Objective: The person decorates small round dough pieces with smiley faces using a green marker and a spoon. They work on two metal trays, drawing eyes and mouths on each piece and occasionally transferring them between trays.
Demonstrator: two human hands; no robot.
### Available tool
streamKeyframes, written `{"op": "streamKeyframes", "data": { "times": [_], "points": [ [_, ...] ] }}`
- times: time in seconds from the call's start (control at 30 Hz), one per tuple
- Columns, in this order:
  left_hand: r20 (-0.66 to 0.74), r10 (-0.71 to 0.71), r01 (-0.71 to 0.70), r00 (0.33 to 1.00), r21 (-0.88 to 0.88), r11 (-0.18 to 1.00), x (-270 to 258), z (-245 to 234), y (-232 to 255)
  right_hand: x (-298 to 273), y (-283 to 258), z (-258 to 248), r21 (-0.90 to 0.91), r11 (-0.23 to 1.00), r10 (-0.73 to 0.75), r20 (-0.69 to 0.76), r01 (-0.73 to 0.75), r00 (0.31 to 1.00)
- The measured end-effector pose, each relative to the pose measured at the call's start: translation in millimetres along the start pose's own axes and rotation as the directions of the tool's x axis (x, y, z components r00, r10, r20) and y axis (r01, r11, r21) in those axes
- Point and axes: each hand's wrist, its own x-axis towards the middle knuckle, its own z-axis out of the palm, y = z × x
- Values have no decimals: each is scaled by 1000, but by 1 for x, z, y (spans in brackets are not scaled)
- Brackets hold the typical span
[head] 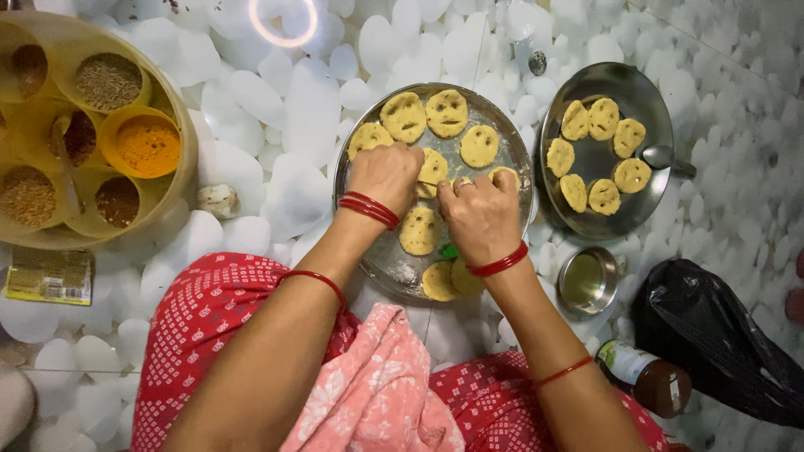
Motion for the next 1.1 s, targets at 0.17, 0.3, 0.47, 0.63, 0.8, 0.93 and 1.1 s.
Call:
{"op": "streamKeyframes", "data": {
  "times": [0.17, 0.3, 0.47, 0.63, 0.8, 0.93, 1.1],
  "points": [
    [4, -11, 11, 1000, 4, 1000, 0, 1, -1, 1, -2, 1, 1, 1000, 16, 8, -16, 1000],
    [28, -22, 22, 999, -4, 1000, 0, 2, 0, 1, -2, 1, 9, 1000, 17, 11, -17, 1000],
    [9, -17, 17, 1000, 10, 1000, -1, 4, 1, -1, -2, 4, -22, 1000, 11, 2, -11, 1000],
    [29, -27, 26, 999, 5, 1000, -1, 3, 2, -3, -2, 10, -25, 1000, 10, 59, -9, 998],
    [25, -22, 22, 999, 14, 1000, 0, 3, 3, -8, -2, 11, -30, 999, -19, 45, 20, 999],
    [8, -26, 26, 1000, 17, 1000, 0, 6, 2, -9, -1, 13, -22, 1000, -12, 43, 12, 999],
    [-2, -12, 12, 1000, 25, 1000, 0, 9, 1, -12, -3, 15, -14, 1000, -19, 38, 19, 999]
  ]
}}
